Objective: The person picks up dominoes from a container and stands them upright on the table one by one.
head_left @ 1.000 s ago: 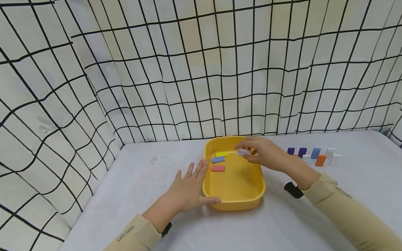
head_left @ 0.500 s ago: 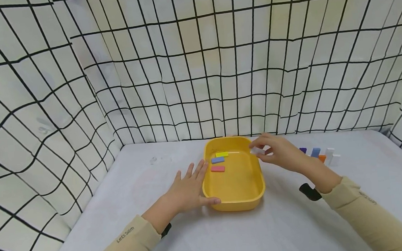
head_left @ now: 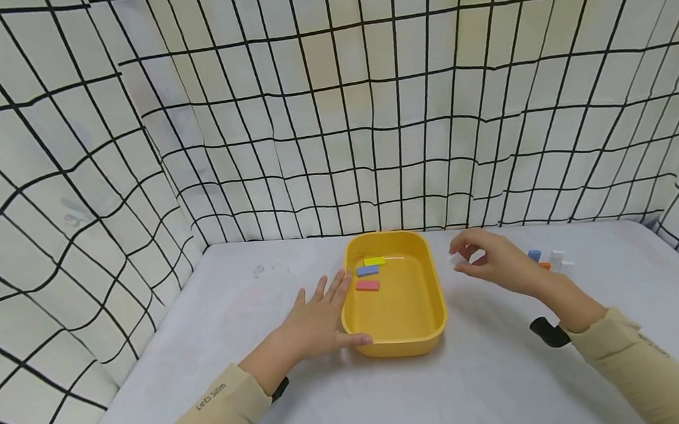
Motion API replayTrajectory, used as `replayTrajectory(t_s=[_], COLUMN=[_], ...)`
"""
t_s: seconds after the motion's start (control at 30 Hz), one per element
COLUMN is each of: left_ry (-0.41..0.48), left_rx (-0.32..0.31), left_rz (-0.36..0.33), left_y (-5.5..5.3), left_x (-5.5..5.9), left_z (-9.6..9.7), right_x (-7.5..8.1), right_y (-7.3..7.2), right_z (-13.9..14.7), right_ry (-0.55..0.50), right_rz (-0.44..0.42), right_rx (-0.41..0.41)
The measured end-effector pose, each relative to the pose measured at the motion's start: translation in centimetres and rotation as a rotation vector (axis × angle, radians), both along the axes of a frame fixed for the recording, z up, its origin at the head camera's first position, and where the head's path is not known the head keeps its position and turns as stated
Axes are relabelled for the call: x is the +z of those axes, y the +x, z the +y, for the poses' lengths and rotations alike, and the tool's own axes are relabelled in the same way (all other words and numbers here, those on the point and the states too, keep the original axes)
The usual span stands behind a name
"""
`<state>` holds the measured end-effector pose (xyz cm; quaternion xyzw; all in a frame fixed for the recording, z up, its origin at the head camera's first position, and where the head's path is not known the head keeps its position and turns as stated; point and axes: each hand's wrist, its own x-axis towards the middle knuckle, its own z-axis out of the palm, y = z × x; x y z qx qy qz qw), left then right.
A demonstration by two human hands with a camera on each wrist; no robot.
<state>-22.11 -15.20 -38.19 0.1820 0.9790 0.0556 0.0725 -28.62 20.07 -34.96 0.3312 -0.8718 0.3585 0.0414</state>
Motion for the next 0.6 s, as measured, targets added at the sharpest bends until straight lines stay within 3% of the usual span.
replayTrajectory(t_s=[0.23,0.6], left_ry=[0.0,-0.005], left_rx=[0.001,0.002], left_rz=[-0.001,0.001], left_y=[0.0,0.0], left_x=[0.1,0.0], left_z=[0.0,0.0], right_x=[-0.5,-1.4], right_y=[0.4,0.8], right_z=[2.0,3.9], right_ry=[-0.034,-0.048], right_rz=[-0.097,-0.099], right_rx=[-0.01,-0.083])
